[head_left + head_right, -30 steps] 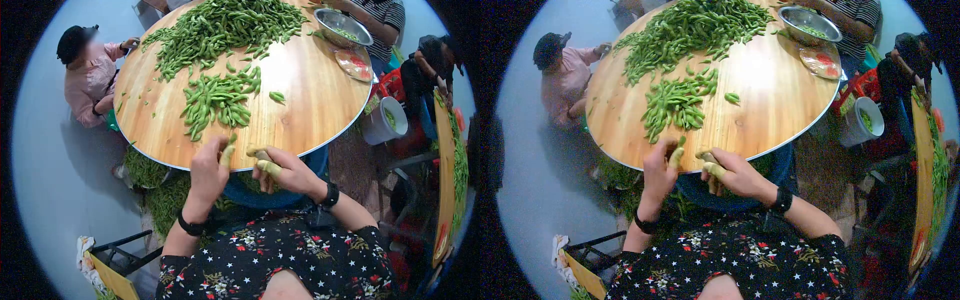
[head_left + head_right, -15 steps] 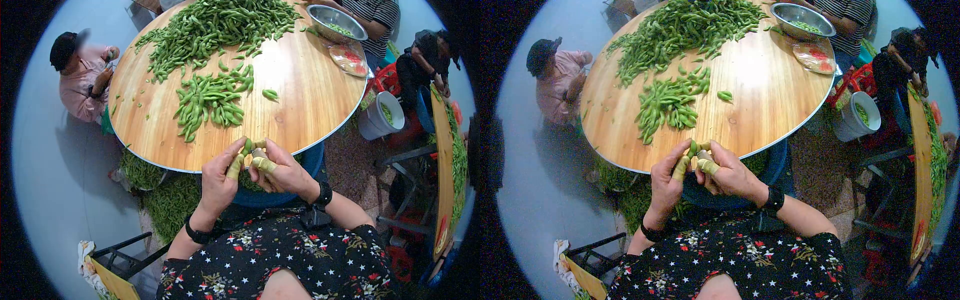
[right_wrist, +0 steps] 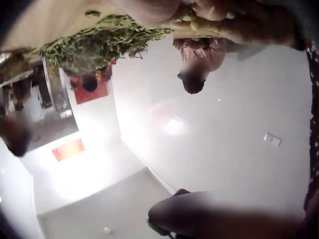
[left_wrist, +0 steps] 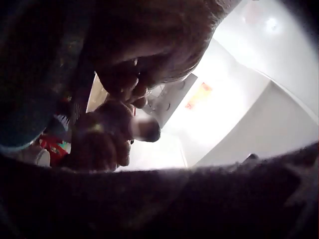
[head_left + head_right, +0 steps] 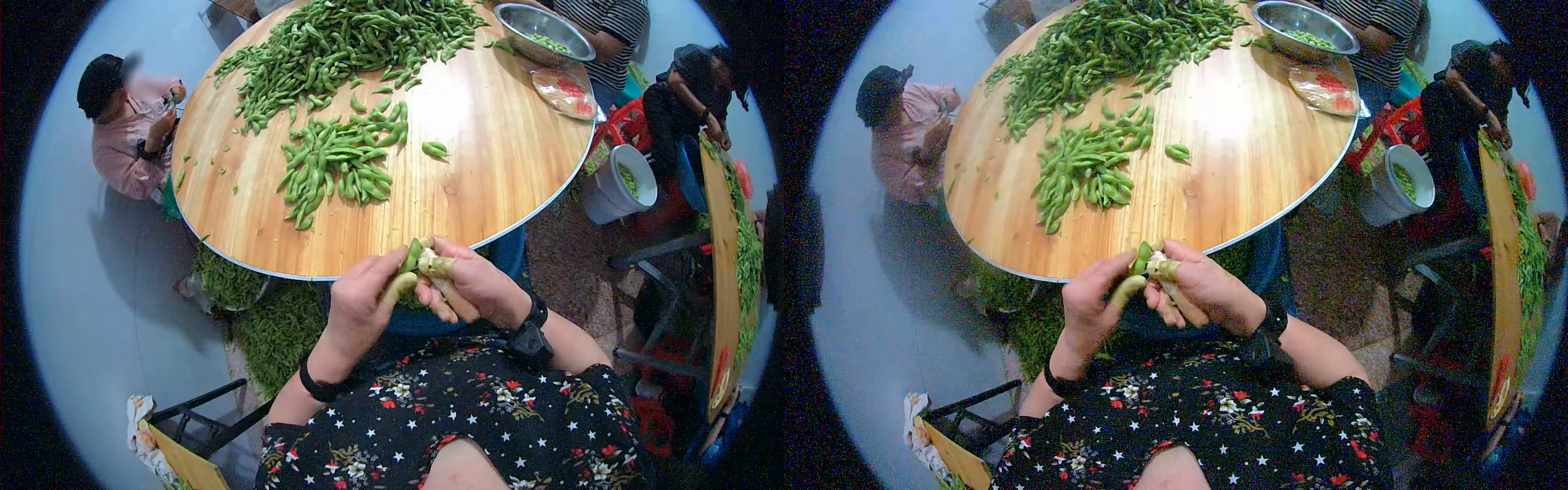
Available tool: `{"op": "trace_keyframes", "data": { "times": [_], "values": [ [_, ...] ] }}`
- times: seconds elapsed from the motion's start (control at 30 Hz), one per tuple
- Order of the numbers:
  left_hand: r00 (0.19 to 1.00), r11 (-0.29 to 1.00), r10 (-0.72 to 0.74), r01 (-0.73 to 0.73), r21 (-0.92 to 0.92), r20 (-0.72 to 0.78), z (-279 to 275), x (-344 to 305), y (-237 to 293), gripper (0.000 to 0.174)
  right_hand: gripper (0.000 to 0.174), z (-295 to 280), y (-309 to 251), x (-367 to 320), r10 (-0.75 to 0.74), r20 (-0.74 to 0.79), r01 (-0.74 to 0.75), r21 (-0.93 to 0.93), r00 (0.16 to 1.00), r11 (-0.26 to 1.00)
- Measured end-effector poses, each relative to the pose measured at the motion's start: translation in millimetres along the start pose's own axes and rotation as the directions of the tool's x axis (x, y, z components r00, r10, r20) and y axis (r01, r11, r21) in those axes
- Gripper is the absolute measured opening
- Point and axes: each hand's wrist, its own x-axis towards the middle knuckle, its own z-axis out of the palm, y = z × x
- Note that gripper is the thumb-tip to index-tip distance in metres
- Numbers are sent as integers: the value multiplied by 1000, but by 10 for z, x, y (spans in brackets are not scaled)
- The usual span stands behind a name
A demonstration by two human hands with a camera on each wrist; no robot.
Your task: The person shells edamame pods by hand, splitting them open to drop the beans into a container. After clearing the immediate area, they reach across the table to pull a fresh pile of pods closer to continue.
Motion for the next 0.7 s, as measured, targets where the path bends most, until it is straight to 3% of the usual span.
{"op": "trace_keyframes", "data": {
  "times": [0.03,0.1,0.17,0.2,0.23,0.27,0.3,0.37,0.4,0.43,0.47,0.5,0.57,0.6,0.7],
  "values": [
    [1000,1000,0,0,1,-1,5,-7,15,34,16,17,-8,-2,-4,-17,4,-46,1000,999],
    [996,980,84,-75,182,-44,30,-37,60,32,16,73,-16,-11,-6,-29,3,-92,1000,996],
    [995,987,47,-34,155,-86,67,-34,33,23,19,145,-20,-45,-57,-84,43,-160,995,986],
    [921,877,-390,364,-313,-21,72,-36,13,21,19,169,-45,-56,-60,-86,45,-159,995,986],
    [691,421,-685,634,-648,231,84,-44,-11,19,20,187,-77,-69,-76,-135,30,-316,988,948],
    [689,254,-658,583,-772,304,101,-61,-71,18,21,189,-102,-75,-99,-180,4,-465,979,885],
    [690,252,-656,582,-773,306,124,-58,-66,18,21,154,-102,-76,-100,-183,3,-467,978,884],
    [807,707,-583,562,-430,97,175,-51,-40,18,23,61,-88,-67,-177,-155,35,-649,972,760],
    [806,706,-585,563,-430,95,179,-35,-41,18,23,55,-83,-60,-175,-153,34,-650,973,759],
    [924,898,-382,367,-245,-17,176,-5,-44,20,25,54,-75,-54,-437,-114,175,-804,892,568],
    [988,990,-137,135,-26,-76,171,17,-35,22,28,54,-74,-51,-658,-18,258,-911,753,321],
    [987,990,-138,136,-22,-79,163,26,9,22,28,49,-91,-47,-657,-14,262,-911,754,319],
    [993,990,-122,122,-65,5,133,18,102,30,34,35,-135,-27,-631,107,272,-947,769,171],
    [994,992,-108,110,-67,27,118,6,88,34,29,24,-119,-10,-647,190,309,-948,738,75],
    [995,996,-83,85,-30,45,109,2,146,35,25,86,-122,-43,-601,207,313,-947,772,76]
  ]
}}
